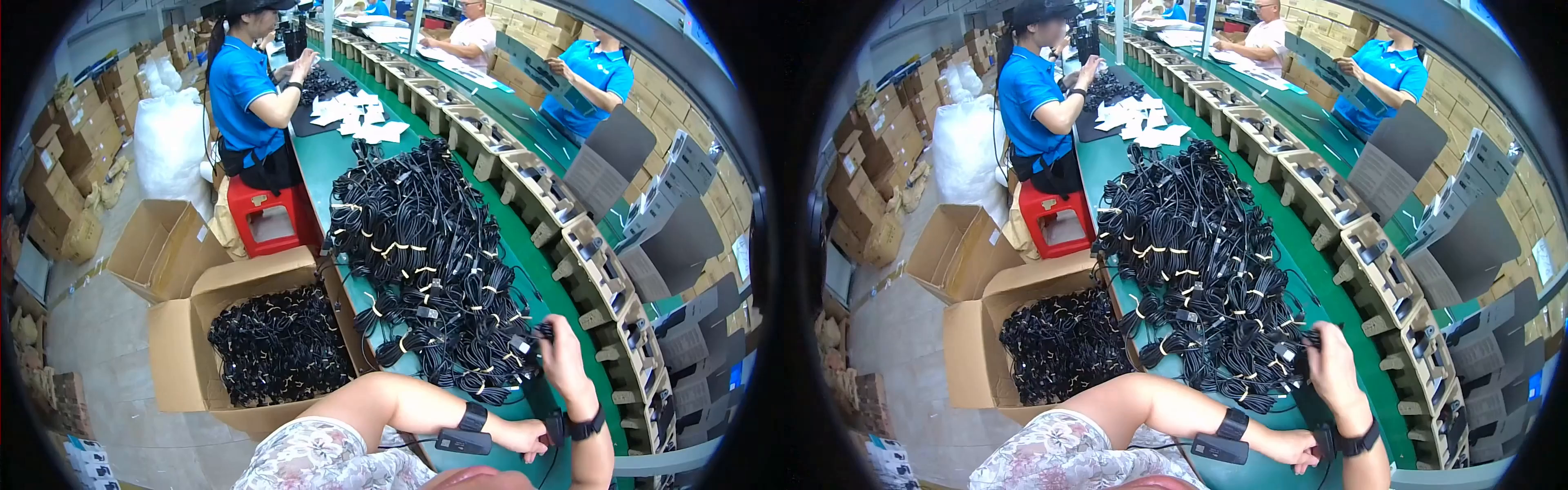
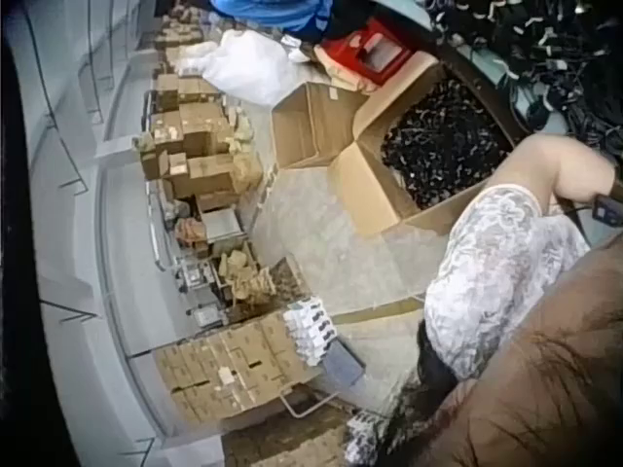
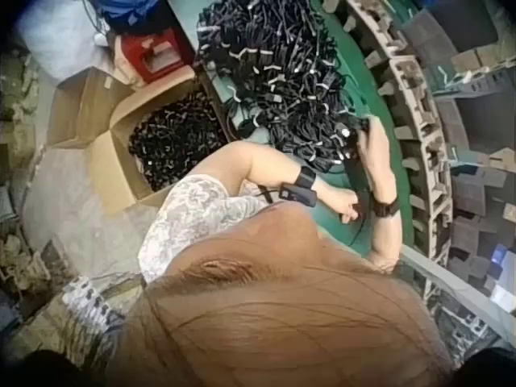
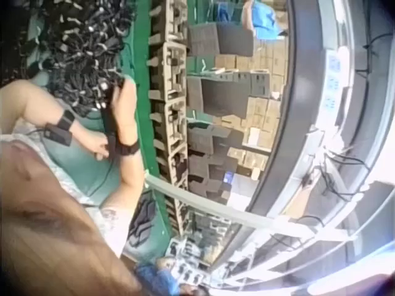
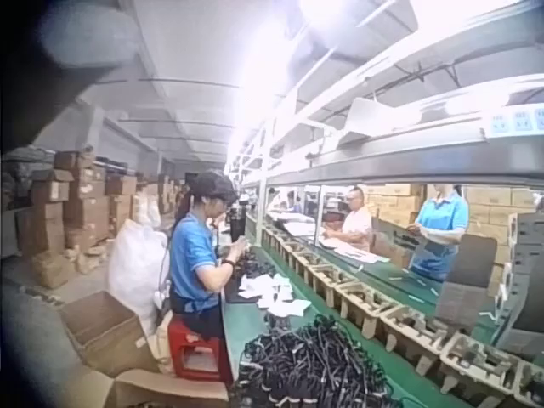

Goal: The person picks up a cable from a pile, wraps it, and places it into a tray, then takes a black pad from a stack and places it into the same tray.

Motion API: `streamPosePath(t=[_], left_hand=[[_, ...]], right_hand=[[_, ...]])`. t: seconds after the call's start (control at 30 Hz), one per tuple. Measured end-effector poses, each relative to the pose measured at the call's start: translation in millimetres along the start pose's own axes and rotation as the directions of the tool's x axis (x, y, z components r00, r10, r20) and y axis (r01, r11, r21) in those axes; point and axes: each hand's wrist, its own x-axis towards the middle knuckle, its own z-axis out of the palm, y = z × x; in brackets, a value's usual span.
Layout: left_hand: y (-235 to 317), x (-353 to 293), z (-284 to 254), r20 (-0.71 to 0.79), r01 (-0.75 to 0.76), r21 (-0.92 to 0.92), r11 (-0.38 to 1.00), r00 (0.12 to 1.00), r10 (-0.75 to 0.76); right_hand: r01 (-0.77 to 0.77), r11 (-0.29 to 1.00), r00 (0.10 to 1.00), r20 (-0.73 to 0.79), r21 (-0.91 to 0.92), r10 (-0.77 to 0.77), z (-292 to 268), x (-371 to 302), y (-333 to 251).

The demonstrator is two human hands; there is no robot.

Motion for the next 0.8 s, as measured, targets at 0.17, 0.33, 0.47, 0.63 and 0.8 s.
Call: streamPosePath(t=[0.17,0.33,0.47,0.63,0.8], left_hand=[[56.8,-35.2,14.2,-0.121,-0.133,-0.312,0.941,0.988,0.1],[90.1,-42.5,2.7,-0.196,-0.213,-0.653,0.727,0.974,0.11],[51.8,-15.4,-24.5,-0.357,-0.268,-0.493,0.827,0.93,0.088],[50.4,3.6,-32.4,-0.245,-0.27,-0.518,0.811,0.956,0.161],[53.0,25.6,-33.0,-0.113,-0.145,-0.653,0.743,0.989,0.093]], right_hand=[[-0.352,0.609,0.831,-0.061,0.711,0.552,-28.1,-62.5,-25.1],[-0.323,0.415,0.674,-0.101,0.85,0.732,-38.4,-129.1,-20.8],[-0.577,0.441,0.539,-0.084,0.688,0.838,-54.6,-151.4,-27.5],[-0.465,0.851,0.842,-0.173,0.246,0.51,-14.6,-171.2,3.0],[-0.588,0.789,0.772,-0.169,0.177,0.613,-30.0,-176.6,15.2]])
